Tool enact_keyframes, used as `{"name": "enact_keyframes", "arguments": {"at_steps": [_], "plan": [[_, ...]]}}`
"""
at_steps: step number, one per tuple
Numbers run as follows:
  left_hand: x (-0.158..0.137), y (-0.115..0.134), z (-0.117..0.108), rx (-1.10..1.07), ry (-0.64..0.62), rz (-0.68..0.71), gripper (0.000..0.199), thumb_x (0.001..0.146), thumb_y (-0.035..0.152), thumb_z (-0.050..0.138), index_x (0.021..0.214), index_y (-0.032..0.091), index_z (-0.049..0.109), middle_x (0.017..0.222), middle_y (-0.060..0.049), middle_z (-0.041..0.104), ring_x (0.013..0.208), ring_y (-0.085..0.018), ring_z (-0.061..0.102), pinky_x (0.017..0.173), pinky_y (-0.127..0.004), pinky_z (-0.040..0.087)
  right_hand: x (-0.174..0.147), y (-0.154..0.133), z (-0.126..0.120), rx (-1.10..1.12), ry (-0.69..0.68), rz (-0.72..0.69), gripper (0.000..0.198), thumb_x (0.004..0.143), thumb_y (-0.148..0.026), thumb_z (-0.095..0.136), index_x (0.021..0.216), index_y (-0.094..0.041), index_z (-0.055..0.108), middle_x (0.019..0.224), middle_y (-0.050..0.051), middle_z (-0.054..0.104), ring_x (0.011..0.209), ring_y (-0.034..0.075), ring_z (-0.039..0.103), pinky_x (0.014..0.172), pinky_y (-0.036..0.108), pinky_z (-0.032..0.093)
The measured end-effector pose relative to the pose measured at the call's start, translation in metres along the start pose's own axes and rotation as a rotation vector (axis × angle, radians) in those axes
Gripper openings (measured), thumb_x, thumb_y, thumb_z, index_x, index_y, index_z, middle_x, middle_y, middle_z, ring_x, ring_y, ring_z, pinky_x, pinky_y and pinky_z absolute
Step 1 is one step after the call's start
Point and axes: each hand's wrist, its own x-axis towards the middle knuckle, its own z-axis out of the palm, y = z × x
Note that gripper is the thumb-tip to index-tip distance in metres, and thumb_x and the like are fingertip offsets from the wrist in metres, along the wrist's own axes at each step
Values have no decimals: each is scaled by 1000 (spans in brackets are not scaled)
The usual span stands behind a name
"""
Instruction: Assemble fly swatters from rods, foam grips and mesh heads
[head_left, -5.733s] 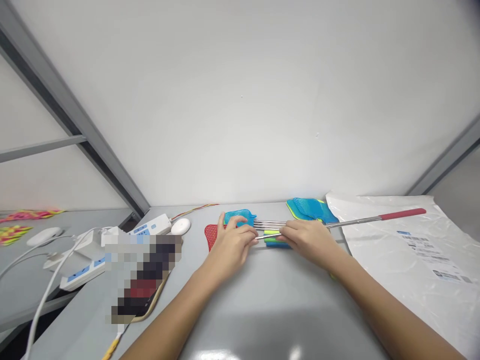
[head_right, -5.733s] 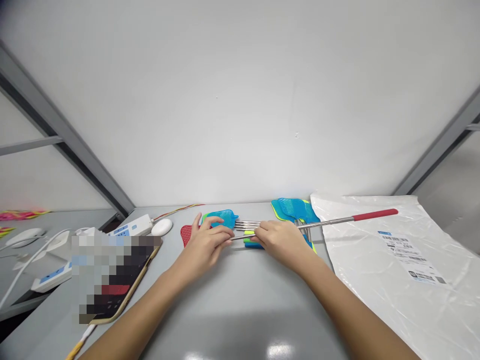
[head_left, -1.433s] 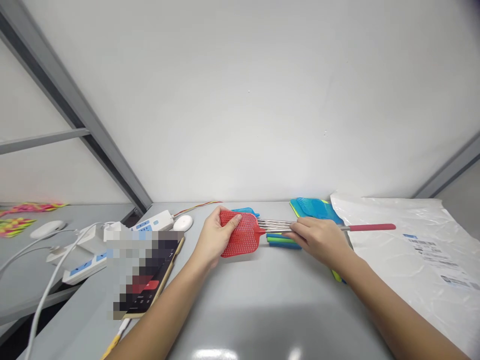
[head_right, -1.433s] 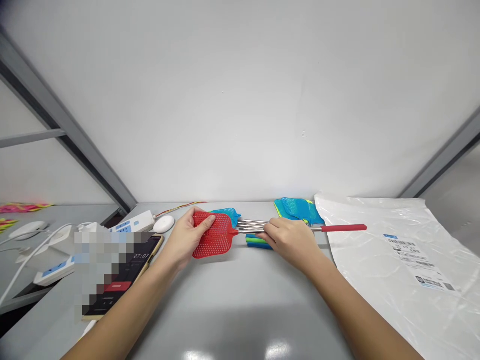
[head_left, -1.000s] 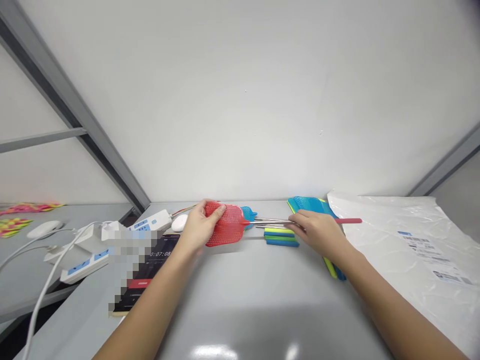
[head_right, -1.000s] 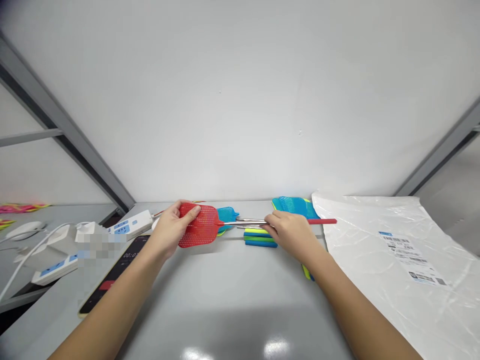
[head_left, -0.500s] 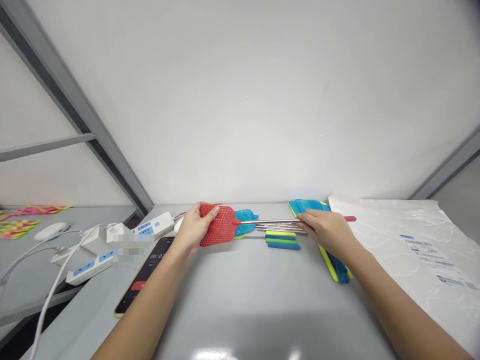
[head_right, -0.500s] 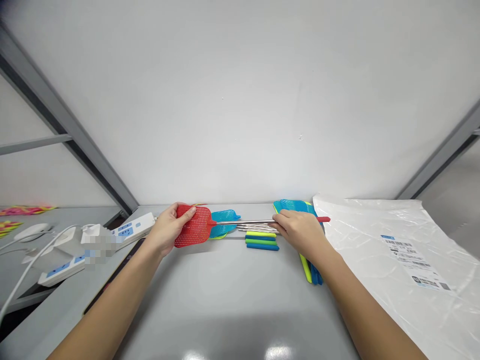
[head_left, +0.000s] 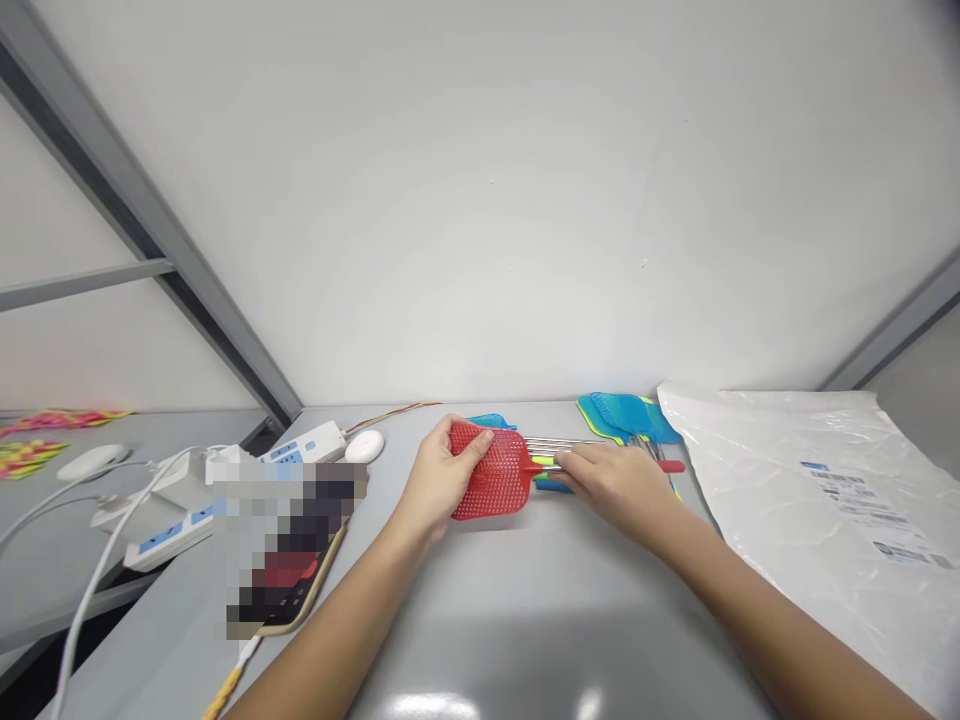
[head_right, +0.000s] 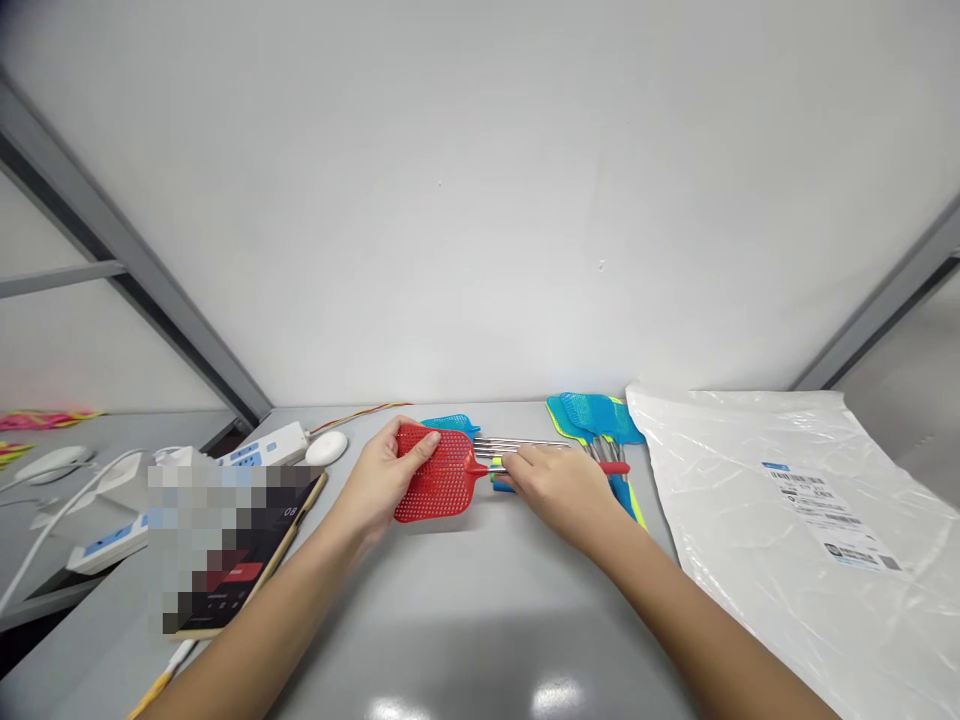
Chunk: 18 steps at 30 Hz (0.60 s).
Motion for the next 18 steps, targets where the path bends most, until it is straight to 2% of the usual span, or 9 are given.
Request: {"name": "enact_keyframes", "arguments": {"at_steps": [6, 10, 13, 15, 18], "plan": [[7, 10, -20, 21, -19, 46, 35, 73, 47, 71, 87, 19, 56, 81, -3, 67, 70, -18, 65, 60, -26, 50, 1, 7, -3, 48, -21, 65, 27, 96, -38, 47, 83, -20, 61, 73, 1, 64, 65, 14, 56, 58, 28, 26], [23, 10, -41, 18, 129, 97, 39, 69, 47, 74, 89, 19, 57, 77, -1, 67, 65, -16, 63, 59, -25, 48, -1, 24, 0, 108, -67, 183, 30, 98, -40, 41, 90, -22, 63, 79, 1, 66, 67, 14, 57, 58, 27, 31], [33, 5, -51, -20, 246, 149, 43, 68, 48, 75, 93, 20, 54, 69, 3, 63, 61, -13, 59, 57, -22, 45, -1, 26, 3, 142, -55, 241, 33, 100, -37, 34, 97, -22, 63, 82, 3, 64, 69, 14, 58, 57, 26, 34], [36, 2, -52, -15, 308, 166, 45, 70, 53, 71, 97, 20, 55, 79, 0, 66, 75, -15, 62, 64, -25, 47, 0, 21, 3, 160, -24, 266, 32, 101, -34, 32, 104, -22, 61, 87, 4, 64, 70, 14, 58, 55, 25, 35], [36, 1, -46, -57, 312, 189, 52, 80, 67, 50, 102, 22, 61, 115, -8, 65, 108, -23, 58, 79, -33, 49, 2, 12, 5, 241, 25, 278, 29, 100, -31, 33, 111, -22, 58, 95, 5, 63, 74, 14, 60, 55, 25, 38]]}}
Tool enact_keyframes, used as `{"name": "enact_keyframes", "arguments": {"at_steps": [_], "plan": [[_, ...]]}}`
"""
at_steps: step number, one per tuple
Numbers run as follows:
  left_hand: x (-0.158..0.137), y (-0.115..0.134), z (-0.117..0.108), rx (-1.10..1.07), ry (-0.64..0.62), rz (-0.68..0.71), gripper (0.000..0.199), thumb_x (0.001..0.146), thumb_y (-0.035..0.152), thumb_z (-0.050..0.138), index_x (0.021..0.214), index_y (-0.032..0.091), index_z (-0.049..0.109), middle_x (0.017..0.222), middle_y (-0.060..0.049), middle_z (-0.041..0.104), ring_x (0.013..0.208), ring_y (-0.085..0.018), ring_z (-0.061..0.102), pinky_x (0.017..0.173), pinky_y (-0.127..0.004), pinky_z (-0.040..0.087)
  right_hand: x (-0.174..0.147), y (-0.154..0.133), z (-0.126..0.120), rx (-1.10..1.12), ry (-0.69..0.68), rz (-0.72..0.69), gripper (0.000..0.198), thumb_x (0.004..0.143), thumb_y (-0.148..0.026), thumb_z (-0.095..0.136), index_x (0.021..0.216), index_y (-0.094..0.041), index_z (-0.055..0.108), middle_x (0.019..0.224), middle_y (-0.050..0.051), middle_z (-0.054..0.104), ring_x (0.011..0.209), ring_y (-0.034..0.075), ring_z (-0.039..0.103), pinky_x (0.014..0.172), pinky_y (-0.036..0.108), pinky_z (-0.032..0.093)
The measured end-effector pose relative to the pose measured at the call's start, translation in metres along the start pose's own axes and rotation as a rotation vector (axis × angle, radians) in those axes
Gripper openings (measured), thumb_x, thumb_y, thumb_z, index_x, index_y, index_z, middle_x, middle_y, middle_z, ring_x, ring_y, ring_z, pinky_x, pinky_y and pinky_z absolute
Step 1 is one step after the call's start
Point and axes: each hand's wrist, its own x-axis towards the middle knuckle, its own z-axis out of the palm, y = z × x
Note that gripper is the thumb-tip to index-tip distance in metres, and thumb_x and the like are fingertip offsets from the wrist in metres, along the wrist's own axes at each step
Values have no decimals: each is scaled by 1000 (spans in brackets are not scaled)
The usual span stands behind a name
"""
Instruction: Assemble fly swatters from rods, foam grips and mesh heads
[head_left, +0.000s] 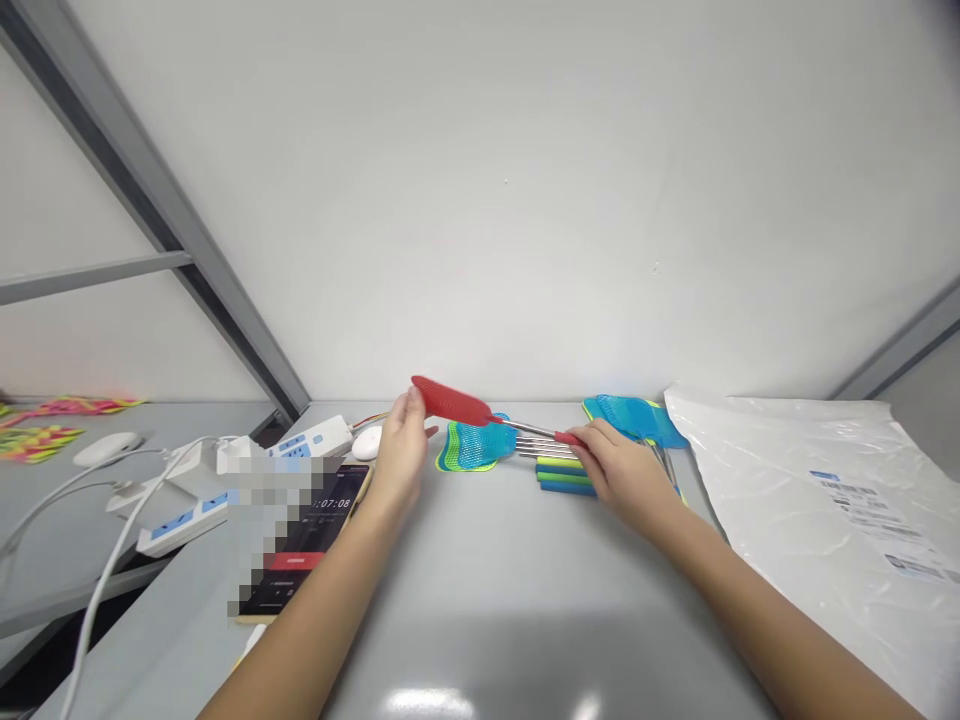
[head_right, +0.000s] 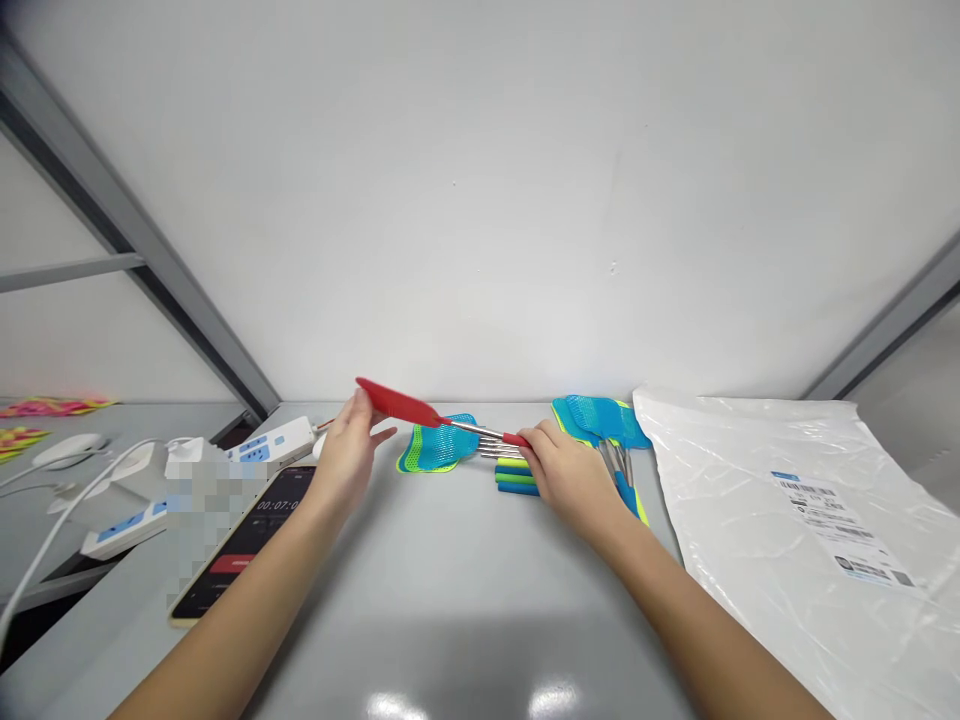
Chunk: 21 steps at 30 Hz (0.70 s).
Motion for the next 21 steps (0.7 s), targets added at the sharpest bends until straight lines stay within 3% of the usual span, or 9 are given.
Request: {"name": "enact_keyframes", "arguments": {"at_steps": [3, 9, 15, 21], "plan": [[-4, 5, 2, -177, -90, 15, 62, 85, 71, 31, 104, 25, 68, 135, -6, 55, 128, -27, 45, 95, -40, 45, -2, -2, 5, 98, 35, -2, 25, 99, -31, 37, 109, -22, 59, 95, 6, 63, 76, 15, 60, 57, 24, 40], [-8, 20, -4, -273, -251, 40, 42, 88, 50, 44, 106, 24, 72, 149, 0, 40, 140, -28, 28, 108, -38, 34, -4, 4, 13, 142, 3, -8, 18, 97, -30, 43, 93, -21, 58, 87, 4, 60, 67, 14, 54, 58, 25, 38], [-11, 27, -6, -247, -299, 55, 40, 91, 46, 42, 108, 25, 71, 150, 2, 38, 141, -28, 26, 111, -41, 31, -4, 2, 8, 156, -27, -60, 18, 96, -29, 42, 93, -21, 57, 85, 4, 60, 67, 13, 53, 60, 25, 37], [-9, 18, -3, -212, -285, 53, 42, 90, 48, 43, 119, 26, 66, 147, 0, 42, 139, -27, 31, 112, -41, 29, -5, 7, 8, -5, -11, -74, 24, 99, -30, 37, 105, -22, 58, 81, 2, 61, 63, 12, 53, 54, 24, 31]]}}
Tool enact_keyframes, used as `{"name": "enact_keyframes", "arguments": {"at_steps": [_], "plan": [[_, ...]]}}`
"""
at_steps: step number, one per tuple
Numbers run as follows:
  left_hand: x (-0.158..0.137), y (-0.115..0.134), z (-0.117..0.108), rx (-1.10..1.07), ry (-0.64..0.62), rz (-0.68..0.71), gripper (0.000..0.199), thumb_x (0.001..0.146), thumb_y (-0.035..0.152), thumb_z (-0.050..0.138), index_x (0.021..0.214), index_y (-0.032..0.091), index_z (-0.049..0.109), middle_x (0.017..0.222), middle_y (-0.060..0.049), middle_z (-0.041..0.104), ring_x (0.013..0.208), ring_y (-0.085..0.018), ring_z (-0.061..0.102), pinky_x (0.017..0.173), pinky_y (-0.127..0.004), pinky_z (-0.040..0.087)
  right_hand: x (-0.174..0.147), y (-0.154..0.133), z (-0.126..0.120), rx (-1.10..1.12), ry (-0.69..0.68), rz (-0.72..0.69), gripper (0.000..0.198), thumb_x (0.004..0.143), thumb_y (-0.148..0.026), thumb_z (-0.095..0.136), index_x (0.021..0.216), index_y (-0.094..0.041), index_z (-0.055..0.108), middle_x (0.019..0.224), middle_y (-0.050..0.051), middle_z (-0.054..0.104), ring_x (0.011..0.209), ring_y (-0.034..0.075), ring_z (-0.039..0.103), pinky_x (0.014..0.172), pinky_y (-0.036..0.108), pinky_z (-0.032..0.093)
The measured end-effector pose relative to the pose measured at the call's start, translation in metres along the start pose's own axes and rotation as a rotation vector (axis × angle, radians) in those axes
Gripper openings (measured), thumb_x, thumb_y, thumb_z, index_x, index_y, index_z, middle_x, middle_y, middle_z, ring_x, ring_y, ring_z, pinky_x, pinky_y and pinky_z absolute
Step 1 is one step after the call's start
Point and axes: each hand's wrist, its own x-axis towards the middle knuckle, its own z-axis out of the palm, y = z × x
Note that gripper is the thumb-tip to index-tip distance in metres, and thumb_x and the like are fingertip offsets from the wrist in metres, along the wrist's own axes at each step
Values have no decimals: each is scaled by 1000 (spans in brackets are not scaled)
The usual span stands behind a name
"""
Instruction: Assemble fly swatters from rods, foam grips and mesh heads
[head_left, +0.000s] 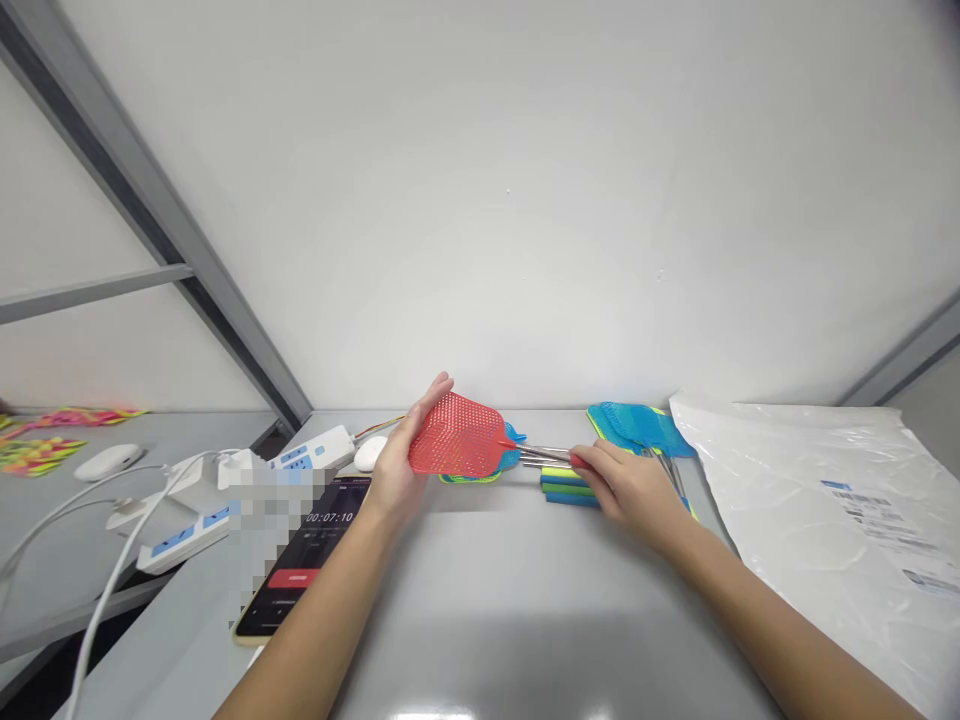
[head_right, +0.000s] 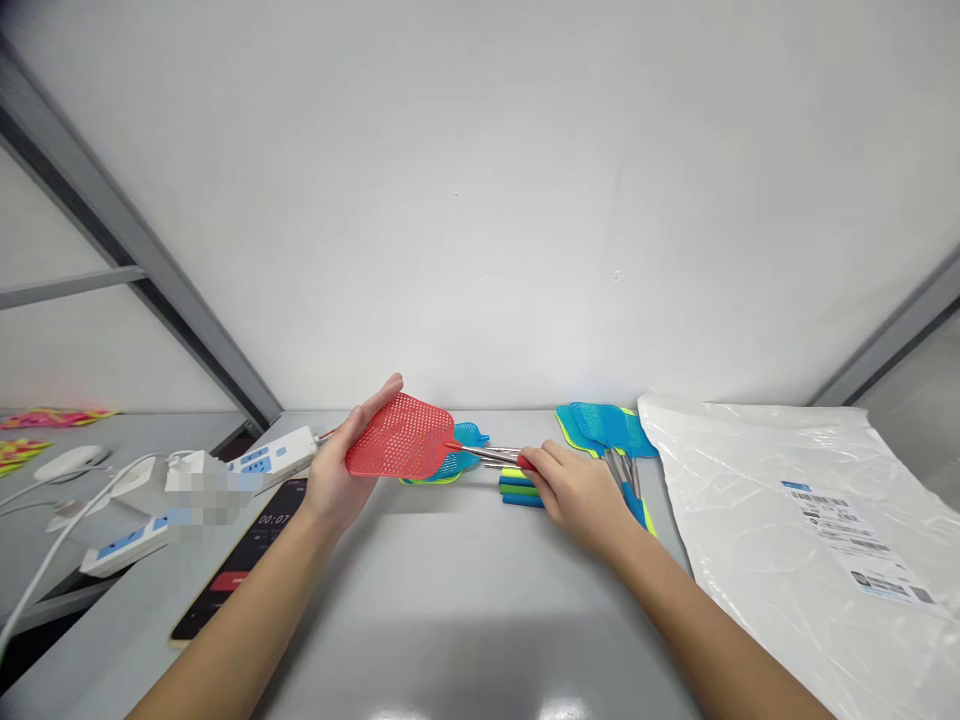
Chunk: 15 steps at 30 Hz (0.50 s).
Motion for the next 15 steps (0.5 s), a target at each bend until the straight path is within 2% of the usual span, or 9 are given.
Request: {"name": "enact_keyframes", "arguments": {"at_steps": [5, 10, 15], "plan": [[0, -3, 0, -45, 64, -83, 56, 87, 58, 44, 127, 22, 60, 132, -7, 58, 125, -30, 49, 103, -42, 39, 0, -1, -4, -32, -19, 7, 27, 100, -30, 35, 110, -24, 59, 80, 1, 60, 61, 11, 52, 52, 25, 29], [0, 1, -1, -46, 59, -94, 61, 87, 61, 41, 126, 19, 60, 137, -7, 54, 126, -29, 47, 100, -38, 41, -1, -5, -7, -37, -63, -55, 29, 99, -27, 37, 116, -25, 60, 80, 1, 60, 61, 11, 53, 54, 25, 31], [1, -6, -1, -63, 78, -102, 58, 88, 59, 41, 125, 19, 60, 127, -9, 61, 120, -27, 53, 99, -38, 41, 1, -4, -8, 3, -100, -14, 27, 99, -28, 36, 110, -25, 60, 81, 2, 61, 64, 12, 56, 55, 25, 33]]}}
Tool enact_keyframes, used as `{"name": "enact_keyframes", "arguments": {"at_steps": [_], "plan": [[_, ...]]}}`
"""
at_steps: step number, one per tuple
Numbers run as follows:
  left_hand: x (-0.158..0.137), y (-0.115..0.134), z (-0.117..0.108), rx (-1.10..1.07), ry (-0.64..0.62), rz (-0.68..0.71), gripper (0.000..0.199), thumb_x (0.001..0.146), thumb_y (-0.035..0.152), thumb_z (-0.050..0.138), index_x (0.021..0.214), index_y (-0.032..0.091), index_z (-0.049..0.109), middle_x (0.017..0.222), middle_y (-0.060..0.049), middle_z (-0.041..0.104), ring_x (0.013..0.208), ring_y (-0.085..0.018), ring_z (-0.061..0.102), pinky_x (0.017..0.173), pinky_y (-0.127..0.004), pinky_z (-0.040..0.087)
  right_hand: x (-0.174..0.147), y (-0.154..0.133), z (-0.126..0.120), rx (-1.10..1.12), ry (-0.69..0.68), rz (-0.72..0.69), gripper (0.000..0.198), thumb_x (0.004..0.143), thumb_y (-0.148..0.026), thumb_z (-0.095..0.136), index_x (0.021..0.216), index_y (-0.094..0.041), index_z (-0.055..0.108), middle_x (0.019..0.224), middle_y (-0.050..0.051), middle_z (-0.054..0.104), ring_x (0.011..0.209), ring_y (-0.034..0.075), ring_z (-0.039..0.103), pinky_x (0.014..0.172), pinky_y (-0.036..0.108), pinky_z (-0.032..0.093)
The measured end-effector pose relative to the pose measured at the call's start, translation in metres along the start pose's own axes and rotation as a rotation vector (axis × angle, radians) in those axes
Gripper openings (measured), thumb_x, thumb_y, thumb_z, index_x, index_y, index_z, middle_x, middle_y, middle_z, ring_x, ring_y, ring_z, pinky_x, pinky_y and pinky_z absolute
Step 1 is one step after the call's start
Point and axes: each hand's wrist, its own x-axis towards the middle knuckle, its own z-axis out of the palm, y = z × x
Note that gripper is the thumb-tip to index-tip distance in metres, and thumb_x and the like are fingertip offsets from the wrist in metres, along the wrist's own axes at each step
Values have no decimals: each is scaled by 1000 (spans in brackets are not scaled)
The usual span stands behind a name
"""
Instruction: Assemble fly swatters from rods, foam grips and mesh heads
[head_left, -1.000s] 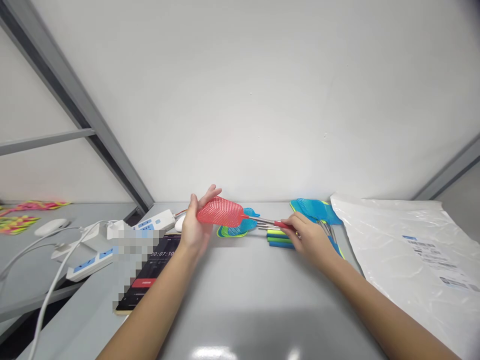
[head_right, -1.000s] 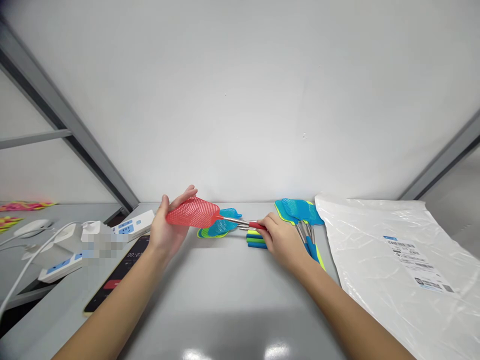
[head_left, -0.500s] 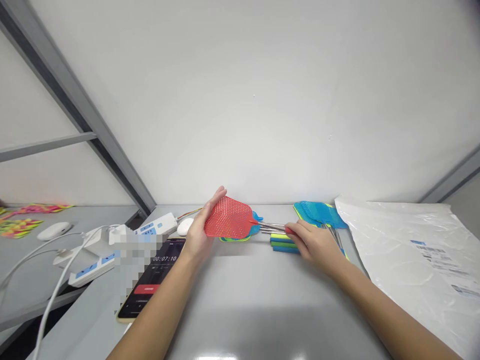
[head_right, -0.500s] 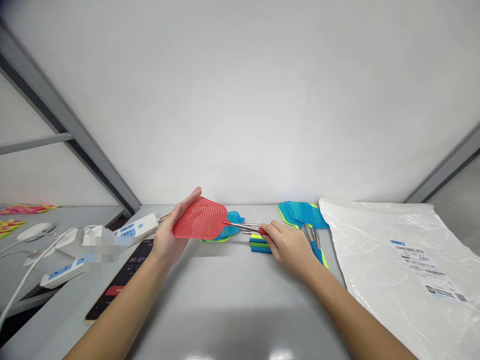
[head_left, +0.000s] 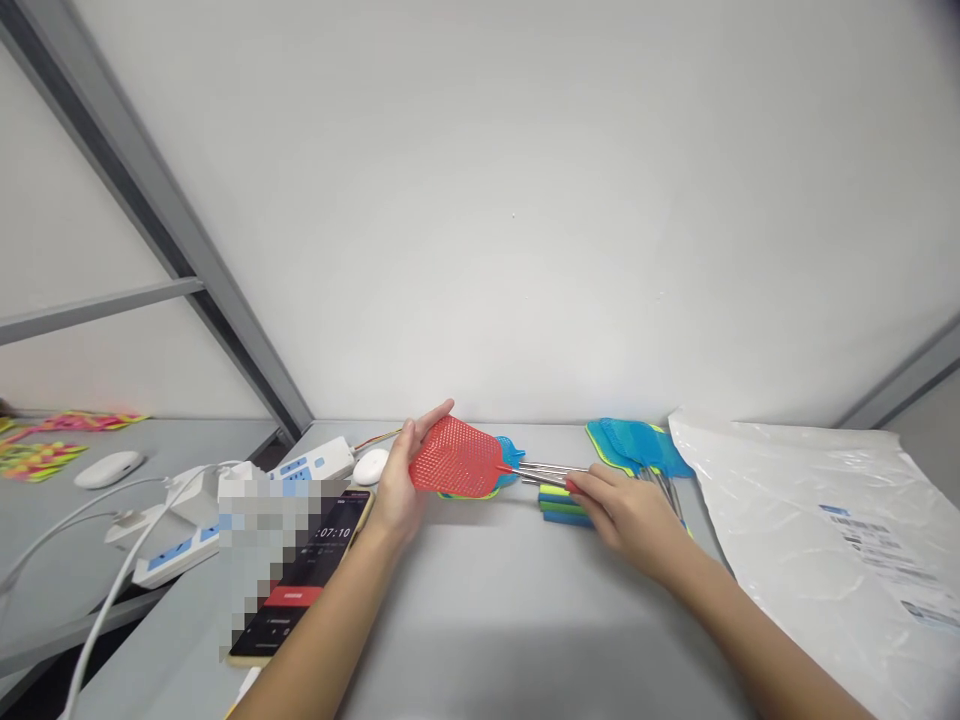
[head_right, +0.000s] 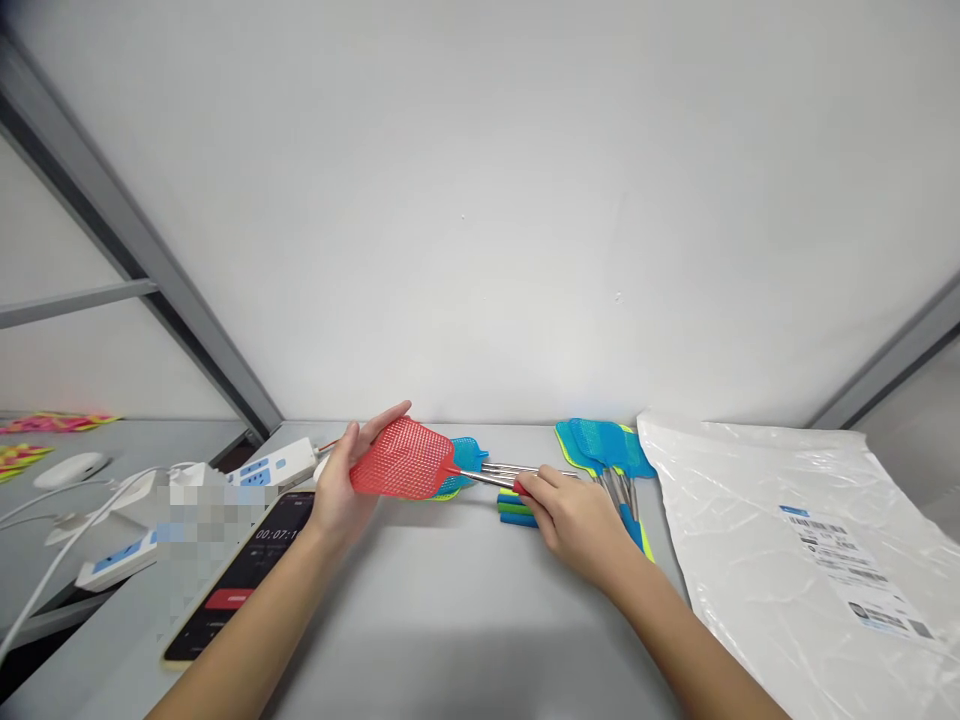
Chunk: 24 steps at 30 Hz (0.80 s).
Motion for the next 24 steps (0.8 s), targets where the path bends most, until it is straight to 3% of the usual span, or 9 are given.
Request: {"name": "enact_keyframes", "arguments": {"at_steps": [4, 8, 11, 15, 17, 21, 24], "plan": [[-1, -18, 6, 57, 41, 33, 51, 89, 57, 42, 128, 27, 54, 140, -7, 51, 130, -25, 45, 99, -39, 41, 4, 4, -3, -57, 47, 134, 28, 99, -30, 33, 111, -26, 58, 83, 2, 61, 63, 14, 56, 51, 25, 33], [-14, -41, 19, 277, -61, 46, 49, 92, 55, 38, 133, 30, 45, 143, -8, 46, 132, -26, 42, 97, -41, 41, 5, 9, -11, -85, 128, 278, 36, 97, -23, 31, 130, -24, 46, 92, 6, 60, 70, 17, 59, 51, 26, 38], [-29, -53, 30, 534, -167, 144, 41, 93, 48, 42, 128, 29, 50, 137, -8, 51, 129, -27, 44, 105, -44, 35, 5, 12, -20, -31, 157, 280, 35, 96, -21, 32, 127, -24, 49, 92, 6, 59, 71, 17, 59, 54, 27, 42], [-43, -57, 39, 834, -484, 352, 42, 91, 34, 49, 133, 31, 46, 136, -8, 51, 128, -28, 42, 107, -47, 33, 5, 12, -46, 60, 104, 346, 27, 97, -25, 34, 112, -26, 57, 91, 4, 62, 74, 18, 61, 59, 28, 45], [-44, -57, 39, 901, -566, 407, 43, 90, 31, 50, 133, 31, 46, 135, -8, 52, 127, -28, 41, 105, -49, 35, 2, 11, -65, 107, 72, 404, 24, 96, -26, 37, 104, -27, 59, 90, 3, 63, 75, 17, 62, 60, 27, 46], [-34, -60, 32, 962, -544, 444, 41, 89, 28, 51, 130, 31, 49, 132, -7, 54, 125, -30, 42, 103, -50, 37, -21, 13, -97, 100, 33, 536, 20, 95, -29, 40, 91, -26, 60, 83, 2, 65, 67, 17, 63, 53, 26, 44], [-24, -65, 24, 1006, -499, 489, 39, 89, 27, 51, 127, 31, 52, 130, -6, 55, 124, -30, 43, 102, -50, 37, -50, 19, -97, 32, 53, 638, 15, 92, -27, 43, 93, -25, 58, 82, 2, 65, 67, 17, 63, 53, 26, 45]]}}
